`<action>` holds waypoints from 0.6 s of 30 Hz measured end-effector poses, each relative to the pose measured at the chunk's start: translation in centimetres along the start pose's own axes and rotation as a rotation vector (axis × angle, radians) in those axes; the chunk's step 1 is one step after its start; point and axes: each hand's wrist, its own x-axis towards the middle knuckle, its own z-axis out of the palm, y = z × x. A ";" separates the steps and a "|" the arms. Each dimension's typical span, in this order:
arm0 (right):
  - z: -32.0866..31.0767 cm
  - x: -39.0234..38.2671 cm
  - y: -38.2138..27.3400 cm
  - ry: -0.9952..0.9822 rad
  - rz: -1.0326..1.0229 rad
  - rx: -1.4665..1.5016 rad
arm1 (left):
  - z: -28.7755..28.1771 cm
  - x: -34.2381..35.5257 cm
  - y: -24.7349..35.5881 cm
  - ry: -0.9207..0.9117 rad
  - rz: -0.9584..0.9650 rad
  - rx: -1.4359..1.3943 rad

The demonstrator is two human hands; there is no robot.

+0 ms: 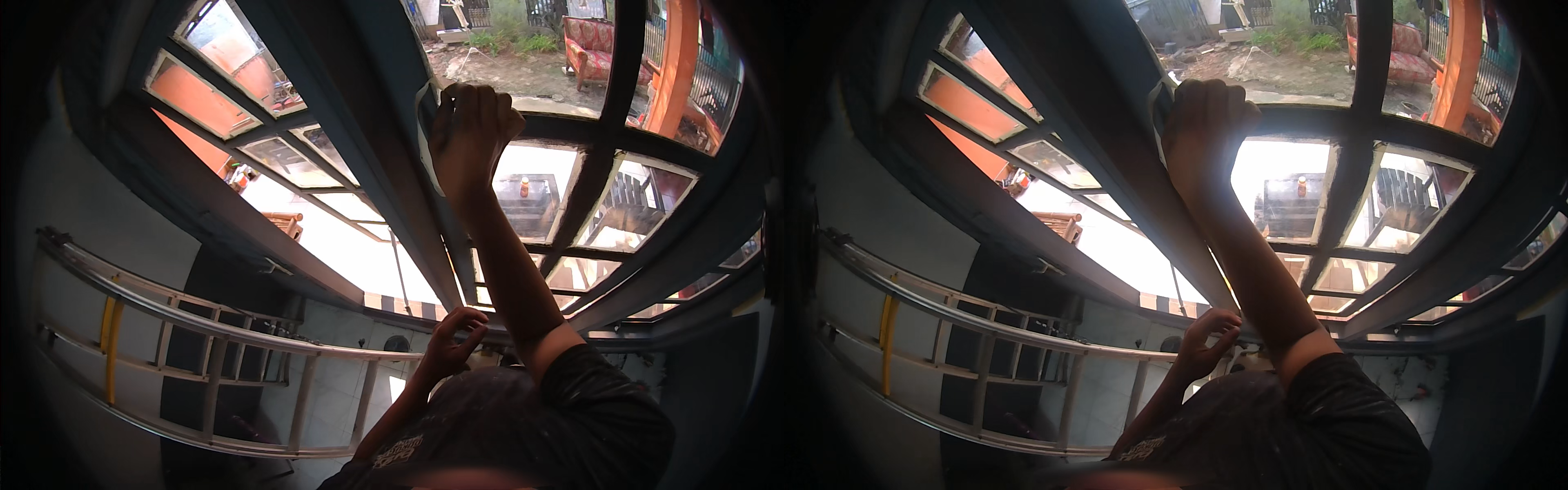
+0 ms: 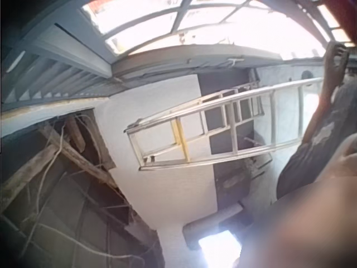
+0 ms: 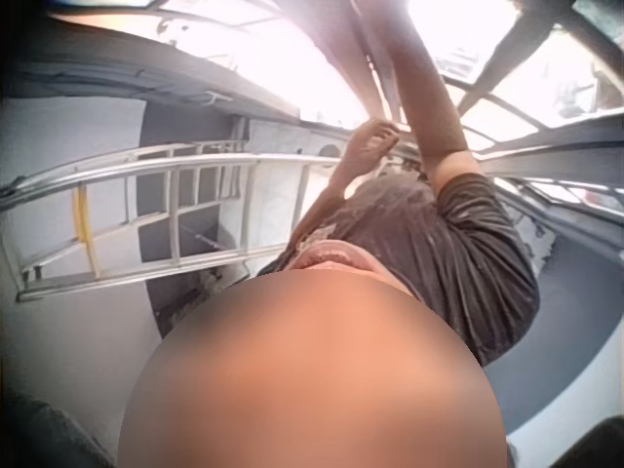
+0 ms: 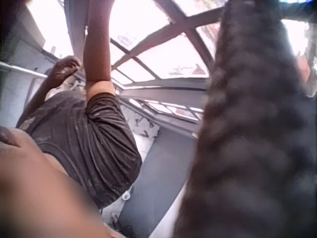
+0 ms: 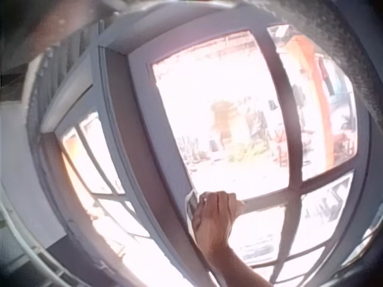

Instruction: The person applies a white sealant to the joints of a metal window frame using a caulking gun. They move along the frame, applying the sealant to various sections and smoothing it with their finger.

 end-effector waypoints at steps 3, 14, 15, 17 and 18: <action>0.1 0.4 -0.5 -0.041 0.045 -0.010 | -0.6 0.4 0.0 0.024 0.037 0.032; -2.0 1.1 0.4 -0.156 0.093 0.257 | -4.6 14.5 12.3 0.688 0.566 0.712; -2.3 1.0 1.2 -0.073 0.089 0.365 | -4.7 15.4 13.4 0.694 0.554 0.701; -4.2 2.1 1.5 0.111 0.069 0.397 | -3.9 16.8 16.3 0.705 0.518 0.656; -4.3 2.2 1.6 0.142 0.053 0.451 | -4.5 17.7 16.4 0.705 0.556 0.781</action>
